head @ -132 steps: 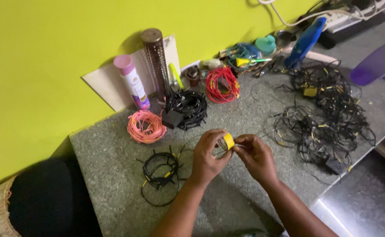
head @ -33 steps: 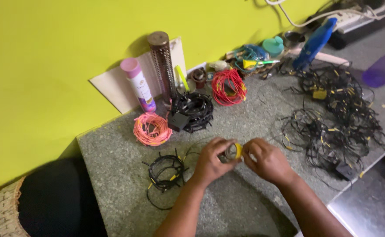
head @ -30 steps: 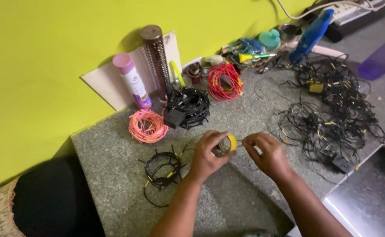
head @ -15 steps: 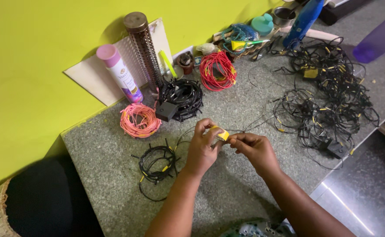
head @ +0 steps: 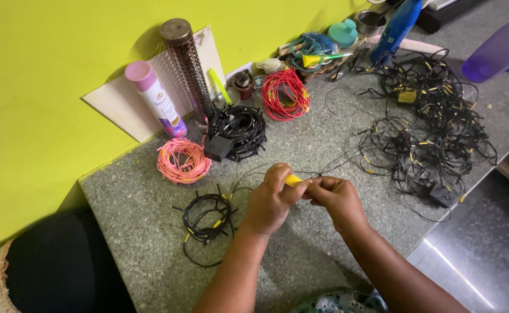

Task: The person untangles a string of black LED lights on a countertop, then uses yellow electrical tape to wrap and secure a section of the wire. The person continues to handle and organize the tangled lights.

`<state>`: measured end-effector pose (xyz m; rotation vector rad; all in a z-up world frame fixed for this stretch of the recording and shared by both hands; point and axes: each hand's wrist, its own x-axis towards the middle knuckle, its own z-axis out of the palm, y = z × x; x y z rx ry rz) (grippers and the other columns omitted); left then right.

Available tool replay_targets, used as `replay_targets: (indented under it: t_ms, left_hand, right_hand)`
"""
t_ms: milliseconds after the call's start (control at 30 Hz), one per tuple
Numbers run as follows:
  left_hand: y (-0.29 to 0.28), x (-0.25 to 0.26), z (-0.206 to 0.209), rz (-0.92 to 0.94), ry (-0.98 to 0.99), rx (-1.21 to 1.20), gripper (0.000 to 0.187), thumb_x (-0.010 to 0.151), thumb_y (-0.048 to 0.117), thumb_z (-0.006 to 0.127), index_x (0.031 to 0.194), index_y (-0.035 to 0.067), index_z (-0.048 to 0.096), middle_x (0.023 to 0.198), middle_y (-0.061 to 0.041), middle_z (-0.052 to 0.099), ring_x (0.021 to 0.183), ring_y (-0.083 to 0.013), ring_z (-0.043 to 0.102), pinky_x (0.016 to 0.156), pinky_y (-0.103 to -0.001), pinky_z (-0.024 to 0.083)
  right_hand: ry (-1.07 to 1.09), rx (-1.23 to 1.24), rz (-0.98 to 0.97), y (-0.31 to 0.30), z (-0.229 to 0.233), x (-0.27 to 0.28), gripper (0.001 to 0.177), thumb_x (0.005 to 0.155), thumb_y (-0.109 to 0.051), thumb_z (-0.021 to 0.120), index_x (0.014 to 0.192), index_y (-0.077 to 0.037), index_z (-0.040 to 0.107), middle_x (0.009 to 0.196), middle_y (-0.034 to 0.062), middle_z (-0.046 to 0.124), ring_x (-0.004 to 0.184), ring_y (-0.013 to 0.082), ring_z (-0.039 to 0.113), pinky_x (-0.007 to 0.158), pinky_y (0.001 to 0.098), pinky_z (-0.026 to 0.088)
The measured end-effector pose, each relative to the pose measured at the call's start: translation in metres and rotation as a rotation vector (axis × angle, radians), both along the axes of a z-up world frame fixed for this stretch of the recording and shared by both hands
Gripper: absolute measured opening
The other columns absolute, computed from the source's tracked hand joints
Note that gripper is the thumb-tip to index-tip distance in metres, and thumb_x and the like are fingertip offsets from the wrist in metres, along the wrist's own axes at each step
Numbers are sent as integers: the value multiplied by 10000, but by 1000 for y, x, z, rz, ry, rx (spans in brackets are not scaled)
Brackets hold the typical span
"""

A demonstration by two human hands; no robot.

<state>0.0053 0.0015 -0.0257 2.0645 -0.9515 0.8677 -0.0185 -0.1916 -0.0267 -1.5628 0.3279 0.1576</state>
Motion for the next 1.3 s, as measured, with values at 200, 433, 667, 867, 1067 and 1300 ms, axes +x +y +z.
replay_targets:
  t_ms: [200, 433, 667, 867, 1067, 1300]
  left_hand:
    - [0, 0, 0, -44, -38, 3, 462, 909, 68, 756, 1276, 243, 537, 1279, -136, 498, 1185, -389, 622, 912, -430, 611]
    - [-3, -3, 4, -15, 49, 19, 445, 933, 76, 747, 1292, 225, 531, 1313, -163, 503, 1207, -391, 629, 880, -409, 621]
    - [-4, -4, 18, -199, 303, -220, 408, 926, 127, 681, 1313, 72, 563, 1348, -212, 465, 1229, -376, 608, 977, -438, 569]
    - [-10, -1, 4, -300, 616, -453, 163, 1023, 113, 611, 1176, 59, 599, 1359, -163, 560, 1225, -267, 636, 935, -353, 565]
    - [-11, 4, -11, -461, 702, -617, 118, 1040, 63, 566, 1156, 39, 570, 1377, -163, 561, 1260, -233, 595, 990, -330, 525]
    - [-7, 5, -10, -420, 791, -595, 131, 1014, 89, 580, 1137, 52, 557, 1425, -170, 551, 1160, -210, 602, 903, -312, 527]
  right_hand:
    - [-19, 16, 30, -1, -2, 0, 236, 899, -193, 711, 966, 30, 746, 843, 85, 774, 755, 141, 708, 749, 296, 570]
    - [-34, -11, 68, 0, -7, 5, 241, 938, -199, 650, 1014, 18, 722, 841, 53, 744, 741, 121, 659, 700, 272, 514]
    - [-45, -182, 55, -5, -6, 8, 202, 949, -198, 642, 978, -4, 687, 805, 28, 696, 705, 88, 589, 626, 263, 466]
    - [-134, -253, 81, -4, -11, 5, 181, 953, -187, 630, 966, -10, 665, 796, 0, 667, 710, 50, 561, 620, 244, 449]
    - [-127, -111, 120, -9, -20, 9, 168, 959, -168, 620, 978, -5, 656, 794, 20, 667, 732, 81, 591, 667, 247, 473]
    - [-146, 22, 83, -7, -18, 8, 197, 970, -168, 648, 1006, 25, 666, 854, 53, 700, 800, 128, 656, 779, 296, 554]
